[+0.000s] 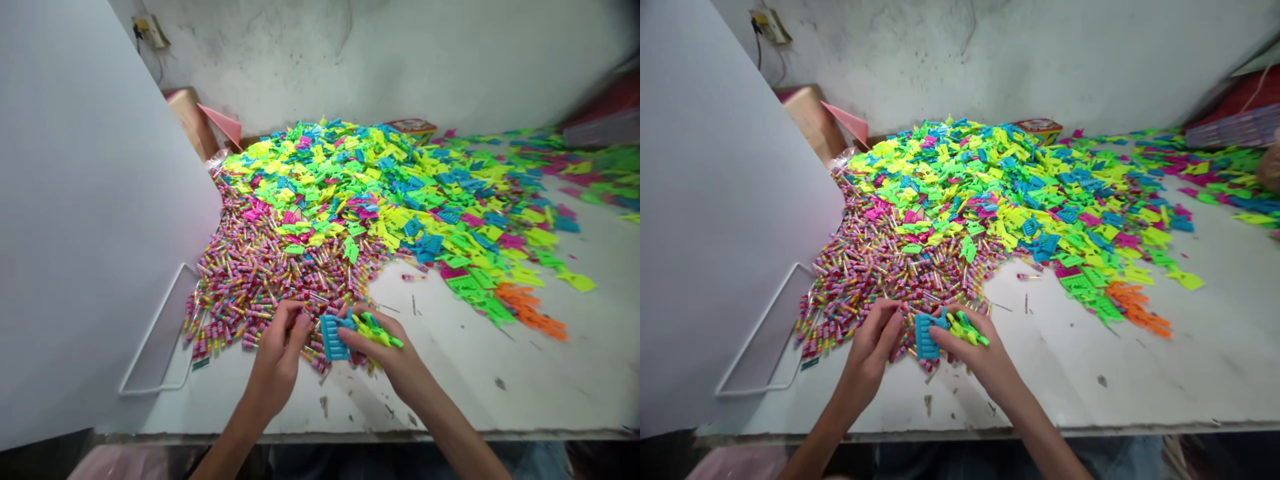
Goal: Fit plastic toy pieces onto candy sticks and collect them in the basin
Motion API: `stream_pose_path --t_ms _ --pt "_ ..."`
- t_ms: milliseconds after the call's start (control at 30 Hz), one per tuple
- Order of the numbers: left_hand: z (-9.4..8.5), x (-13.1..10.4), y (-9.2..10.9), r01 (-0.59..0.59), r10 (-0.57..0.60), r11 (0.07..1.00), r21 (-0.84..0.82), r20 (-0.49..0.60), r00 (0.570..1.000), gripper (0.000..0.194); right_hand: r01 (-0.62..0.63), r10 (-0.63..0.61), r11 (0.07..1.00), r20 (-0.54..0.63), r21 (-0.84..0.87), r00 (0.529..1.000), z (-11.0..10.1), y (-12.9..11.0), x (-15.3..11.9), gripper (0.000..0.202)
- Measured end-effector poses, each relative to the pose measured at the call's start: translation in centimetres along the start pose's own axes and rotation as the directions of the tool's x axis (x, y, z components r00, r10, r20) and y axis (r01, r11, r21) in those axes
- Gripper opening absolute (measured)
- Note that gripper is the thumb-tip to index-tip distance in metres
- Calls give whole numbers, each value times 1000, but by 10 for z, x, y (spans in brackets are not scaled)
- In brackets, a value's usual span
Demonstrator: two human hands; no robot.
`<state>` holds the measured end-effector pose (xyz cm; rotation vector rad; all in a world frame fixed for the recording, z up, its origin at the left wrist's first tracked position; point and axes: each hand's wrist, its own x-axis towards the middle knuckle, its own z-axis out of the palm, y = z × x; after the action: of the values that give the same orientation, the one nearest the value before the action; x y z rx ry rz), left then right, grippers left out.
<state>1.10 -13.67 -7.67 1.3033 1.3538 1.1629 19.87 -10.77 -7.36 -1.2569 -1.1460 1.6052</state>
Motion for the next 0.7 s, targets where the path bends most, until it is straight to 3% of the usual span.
stream_pose_path --t_ms 367,567,700 --pt "-17 2 18 -209 182 937 281 119 976 25 38 -39 998 23 44 999 3 1 -8 39" --pt "-27 5 26 -282 198 892 352 258 946 27 74 -74 997 11 4 997 3 -3 -12 35" --pt "-31 7 26 -242 120 917 317 361 925 35 129 -124 990 87 -49 988 1 -2 -15 29"
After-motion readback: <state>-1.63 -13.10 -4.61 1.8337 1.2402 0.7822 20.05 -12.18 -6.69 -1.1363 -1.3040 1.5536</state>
